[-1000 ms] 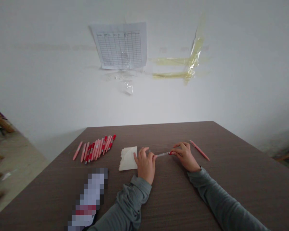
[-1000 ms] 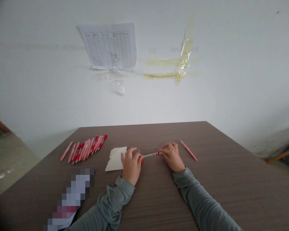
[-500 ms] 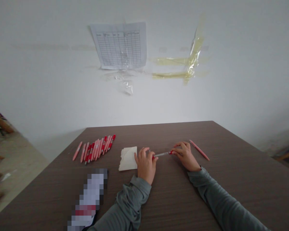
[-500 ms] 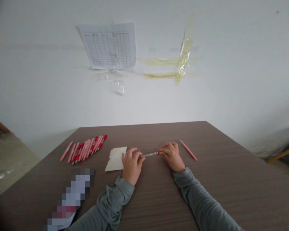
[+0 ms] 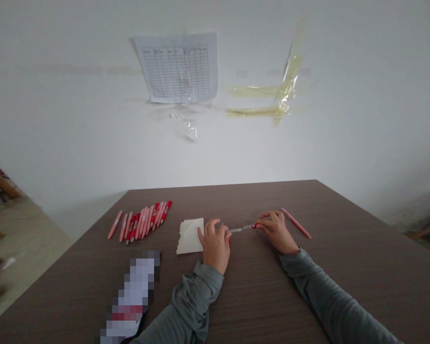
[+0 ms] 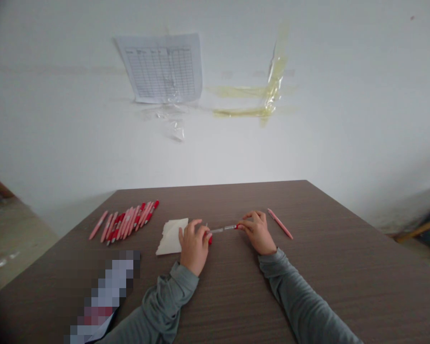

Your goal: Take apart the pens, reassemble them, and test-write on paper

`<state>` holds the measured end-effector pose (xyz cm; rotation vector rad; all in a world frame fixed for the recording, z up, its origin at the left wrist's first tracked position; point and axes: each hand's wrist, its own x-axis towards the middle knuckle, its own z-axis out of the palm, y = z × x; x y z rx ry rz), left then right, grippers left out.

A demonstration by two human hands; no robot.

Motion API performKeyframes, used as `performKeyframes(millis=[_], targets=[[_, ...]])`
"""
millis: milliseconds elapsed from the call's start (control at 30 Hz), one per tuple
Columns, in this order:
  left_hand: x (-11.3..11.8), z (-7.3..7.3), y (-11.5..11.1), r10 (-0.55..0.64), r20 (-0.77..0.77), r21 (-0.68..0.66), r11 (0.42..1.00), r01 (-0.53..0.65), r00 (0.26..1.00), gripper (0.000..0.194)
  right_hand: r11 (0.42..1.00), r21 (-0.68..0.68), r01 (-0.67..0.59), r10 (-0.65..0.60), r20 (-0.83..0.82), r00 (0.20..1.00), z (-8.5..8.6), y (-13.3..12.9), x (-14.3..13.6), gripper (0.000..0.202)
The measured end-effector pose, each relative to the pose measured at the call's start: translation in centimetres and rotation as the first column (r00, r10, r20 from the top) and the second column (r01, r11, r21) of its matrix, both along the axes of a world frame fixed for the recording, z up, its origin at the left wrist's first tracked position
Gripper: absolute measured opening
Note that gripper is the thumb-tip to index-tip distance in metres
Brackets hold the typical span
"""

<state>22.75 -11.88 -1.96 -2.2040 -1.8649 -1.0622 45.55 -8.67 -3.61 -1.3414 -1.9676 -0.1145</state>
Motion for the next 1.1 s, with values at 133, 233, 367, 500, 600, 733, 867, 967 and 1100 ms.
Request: performKeyframes(millis=[133, 233, 367, 500, 600, 733, 867, 967, 1100], targets=[[0.0, -0.1, 0.0, 0.002, 0.011, 0.005, 1.0, -0.002, 1.0, 0.015, 1.0, 0.013, 0.021, -0.021, 0.003, 1.0, -0.1, 0.2, 0.2, 0.024], [0.1, -0.1, -0.1, 0.001, 0.02, 0.004, 1.0, -0.001, 1.0, 0.015, 0.999, 0.021, 0.038, -0.038, 0.008, 0.999, -0.2, 0.3, 0.5, 0.025], [0.8, 0.0, -0.6, -0.007, 0.011, 0.012, 1.0, 0.007, 1.0, 0.012, 0.998, 0.037, 0.053, -0.054, 0.022, 0.998, -0.3, 0.4, 0.5, 0.026], [1.6, -0.3, -1.0, -0.001, -0.039, 0.015, 1.0, 0.002, 0.999, 0.007, 0.997, 0.046, 0.055, -0.056, 0.028, 0.998, -0.2, 0.4, 0.3, 0.025], [1.9, -0.6, -1.0, 0.014, -0.074, 0.0, 1.0, -0.014, 0.997, 0.008, 0.997, 0.047, 0.06, -0.062, 0.035, 0.997, -0.2, 0.4, 0.2, 0.026], [2.2, -0.9, -0.8, 0.029, -0.105, -0.018, 0.999, -0.031, 0.994, 0.01, 0.997, 0.043, 0.07, -0.071, 0.035, 0.997, -0.3, 0.5, 0.3, 0.025], [2.4, -0.9, -0.6, 0.032, -0.129, -0.037, 0.999, -0.038, 0.991, 0.012, 0.997, 0.034, 0.074, -0.075, 0.036, 0.997, -0.4, 0.6, 0.4, 0.024], [2.5, -1.0, -0.5, 0.041, -0.142, -0.044, 0.998, -0.047, 0.989, 0.014, 0.997, 0.034, 0.075, -0.076, 0.042, 0.996, -0.4, 0.5, 0.4, 0.024], [2.5, -1.0, -0.3, 0.054, -0.161, -0.06, 0.996, -0.064, 0.986, 0.017, 0.995, 0.046, 0.083, -0.086, 0.054, 0.995, -0.4, 0.5, 0.3, 0.025]])
